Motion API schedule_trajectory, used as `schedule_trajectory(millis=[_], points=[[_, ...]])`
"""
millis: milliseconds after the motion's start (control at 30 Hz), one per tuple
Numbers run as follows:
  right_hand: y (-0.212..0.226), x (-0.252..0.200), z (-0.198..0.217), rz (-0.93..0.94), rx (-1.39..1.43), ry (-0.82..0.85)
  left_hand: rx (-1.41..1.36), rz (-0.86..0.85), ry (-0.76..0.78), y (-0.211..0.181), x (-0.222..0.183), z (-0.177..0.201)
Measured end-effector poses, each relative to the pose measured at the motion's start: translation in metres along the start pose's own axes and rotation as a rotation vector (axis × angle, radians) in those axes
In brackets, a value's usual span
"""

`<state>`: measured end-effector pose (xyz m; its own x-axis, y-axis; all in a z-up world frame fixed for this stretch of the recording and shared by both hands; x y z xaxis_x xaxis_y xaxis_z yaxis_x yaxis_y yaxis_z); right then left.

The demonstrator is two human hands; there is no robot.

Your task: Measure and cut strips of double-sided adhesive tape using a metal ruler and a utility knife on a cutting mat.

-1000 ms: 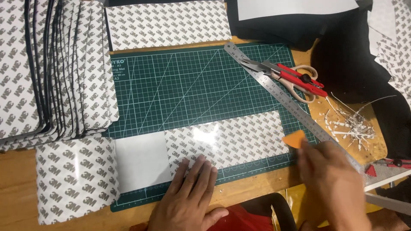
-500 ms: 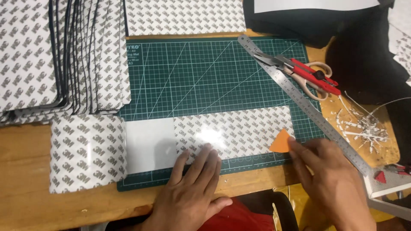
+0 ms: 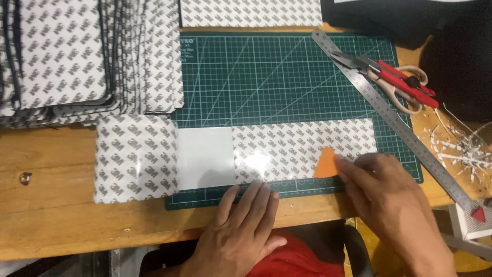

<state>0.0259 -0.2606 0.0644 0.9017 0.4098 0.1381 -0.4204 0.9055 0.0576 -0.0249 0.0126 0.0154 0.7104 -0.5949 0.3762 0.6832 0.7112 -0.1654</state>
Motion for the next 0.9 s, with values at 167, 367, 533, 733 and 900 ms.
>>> schedule_trajectory(millis=[167, 367, 533, 733, 900], points=[[0.055, 0.068, 0.057, -0.178, 0.09, 0.137, 0.018, 0.021, -0.022, 0.003, -0.018, -0.009], [0.072, 0.069, 0.013, -0.328, 0.34, 0.425, 0.066, 0.006, -0.048, 0.002, -0.011, -0.008], [0.072, 0.071, -0.015, 0.258, 0.17, 0.032, 0.023, -0.02, -0.02, 0.006, -0.01, -0.01], [0.082, 0.096, -0.025, 0.234, 0.108, -0.061, 0.035, -0.055, -0.033, 0.01, -0.006, -0.008], [0.084, 0.101, -0.024, 0.272, 0.062, -0.038, 0.073, -0.057, -0.027, 0.01, -0.002, -0.004]])
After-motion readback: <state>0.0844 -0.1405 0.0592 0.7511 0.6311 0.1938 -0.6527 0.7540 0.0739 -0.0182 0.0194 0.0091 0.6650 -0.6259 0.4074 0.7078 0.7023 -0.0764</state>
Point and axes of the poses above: each hand's wrist, its own x-axis towards the middle knuckle, its own z-axis out of the back of the hand, y = z × x, the point moved 1 cm from there along x, towards the middle knuckle, and after that the axes turned 3 degrees about -x, right-handed, at the moved point
